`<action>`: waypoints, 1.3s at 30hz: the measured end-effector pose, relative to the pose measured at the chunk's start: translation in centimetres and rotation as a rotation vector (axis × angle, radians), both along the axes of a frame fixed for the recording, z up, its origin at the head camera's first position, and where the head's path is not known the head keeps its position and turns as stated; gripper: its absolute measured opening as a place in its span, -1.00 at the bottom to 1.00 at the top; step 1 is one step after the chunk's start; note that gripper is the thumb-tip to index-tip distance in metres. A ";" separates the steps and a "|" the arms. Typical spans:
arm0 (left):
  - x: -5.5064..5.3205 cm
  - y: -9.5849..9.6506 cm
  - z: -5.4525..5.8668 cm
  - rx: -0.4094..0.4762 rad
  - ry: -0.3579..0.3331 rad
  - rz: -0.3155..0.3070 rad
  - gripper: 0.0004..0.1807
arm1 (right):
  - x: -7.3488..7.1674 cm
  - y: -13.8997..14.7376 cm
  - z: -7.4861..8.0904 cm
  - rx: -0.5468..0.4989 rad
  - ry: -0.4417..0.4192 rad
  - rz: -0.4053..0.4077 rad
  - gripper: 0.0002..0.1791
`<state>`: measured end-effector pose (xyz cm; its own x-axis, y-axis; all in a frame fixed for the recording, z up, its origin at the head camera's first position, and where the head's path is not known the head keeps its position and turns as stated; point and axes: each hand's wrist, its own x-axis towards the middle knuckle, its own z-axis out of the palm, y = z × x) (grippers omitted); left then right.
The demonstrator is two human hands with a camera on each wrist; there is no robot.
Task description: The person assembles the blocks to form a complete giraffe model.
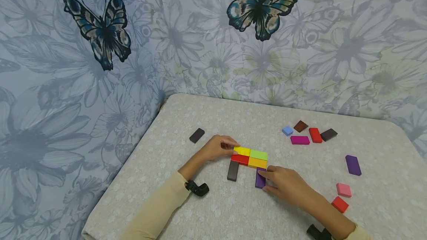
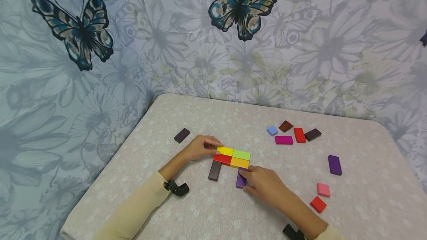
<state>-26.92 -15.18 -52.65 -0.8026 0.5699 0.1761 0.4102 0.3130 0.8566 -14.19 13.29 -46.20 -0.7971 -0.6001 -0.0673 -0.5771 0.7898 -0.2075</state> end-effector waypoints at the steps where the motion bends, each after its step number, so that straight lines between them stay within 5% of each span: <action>1: 0.0 0.0 0.0 -0.002 -0.001 0.000 -0.68 | 0.0 0.0 0.0 -0.004 0.003 0.003 -0.44; 18: 0.2 0.0 0.1 0.017 0.001 -0.011 -0.68 | 0.7 1.4 1.3 -0.005 -0.043 -0.082 -0.41; 29: 0.1 -0.1 0.1 0.003 0.000 0.002 -0.67 | 1.5 7.1 3.2 -0.104 0.107 -0.151 -0.43; 39: 0.2 0.0 0.1 0.005 0.001 0.000 -0.68 | 2.3 13.6 2.8 -0.115 0.052 -0.275 -0.40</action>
